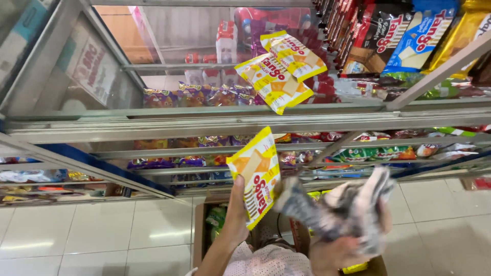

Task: Restocking and organizing snack packets from a box into a glass display case.

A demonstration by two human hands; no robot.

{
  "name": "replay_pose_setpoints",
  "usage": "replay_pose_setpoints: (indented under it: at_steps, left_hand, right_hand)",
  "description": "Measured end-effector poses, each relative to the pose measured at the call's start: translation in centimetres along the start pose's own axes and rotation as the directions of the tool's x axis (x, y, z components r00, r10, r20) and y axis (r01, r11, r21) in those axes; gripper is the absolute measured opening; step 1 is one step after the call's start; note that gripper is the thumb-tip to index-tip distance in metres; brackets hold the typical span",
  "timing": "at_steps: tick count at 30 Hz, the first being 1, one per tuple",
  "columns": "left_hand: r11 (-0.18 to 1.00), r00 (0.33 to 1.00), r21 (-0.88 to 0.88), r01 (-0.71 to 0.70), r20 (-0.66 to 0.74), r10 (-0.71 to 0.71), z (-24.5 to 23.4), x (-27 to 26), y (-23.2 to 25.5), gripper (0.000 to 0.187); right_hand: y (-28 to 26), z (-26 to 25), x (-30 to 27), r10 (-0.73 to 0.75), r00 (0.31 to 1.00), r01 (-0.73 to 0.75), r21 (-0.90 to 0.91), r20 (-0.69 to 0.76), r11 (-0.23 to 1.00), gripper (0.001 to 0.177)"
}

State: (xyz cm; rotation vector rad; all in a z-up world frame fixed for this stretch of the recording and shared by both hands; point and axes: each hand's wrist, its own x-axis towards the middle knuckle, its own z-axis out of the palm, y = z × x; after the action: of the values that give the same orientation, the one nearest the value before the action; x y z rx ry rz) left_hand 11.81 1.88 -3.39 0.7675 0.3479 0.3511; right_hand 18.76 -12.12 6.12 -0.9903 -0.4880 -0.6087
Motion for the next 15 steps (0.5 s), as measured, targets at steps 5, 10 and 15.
replay_pose_setpoints:
  at_steps: [5,10,15]
  left_hand:
    - [0.997,0.975,0.040,0.067,0.208,-0.074,4.3,-2.0,1.4,0.077]
    - [0.882,0.931,0.435,-0.182,0.364,0.013,6.1,-2.8,3.4,0.083]
    - [0.751,0.852,0.524,-0.403,0.514,0.099,5.4,-3.4,3.4,0.084]
  right_hand:
    - [1.0,-2.0,-4.5,0.112,0.732,0.329,-0.493,0.672,0.806,0.064]
    - [0.1,0.1,-1.8,0.062,0.693,0.447,-0.495,0.718,0.745,0.061]
    - [-1.2,2.5,2.8,0.141,0.798,0.234,-0.516,0.586,0.824,0.048]
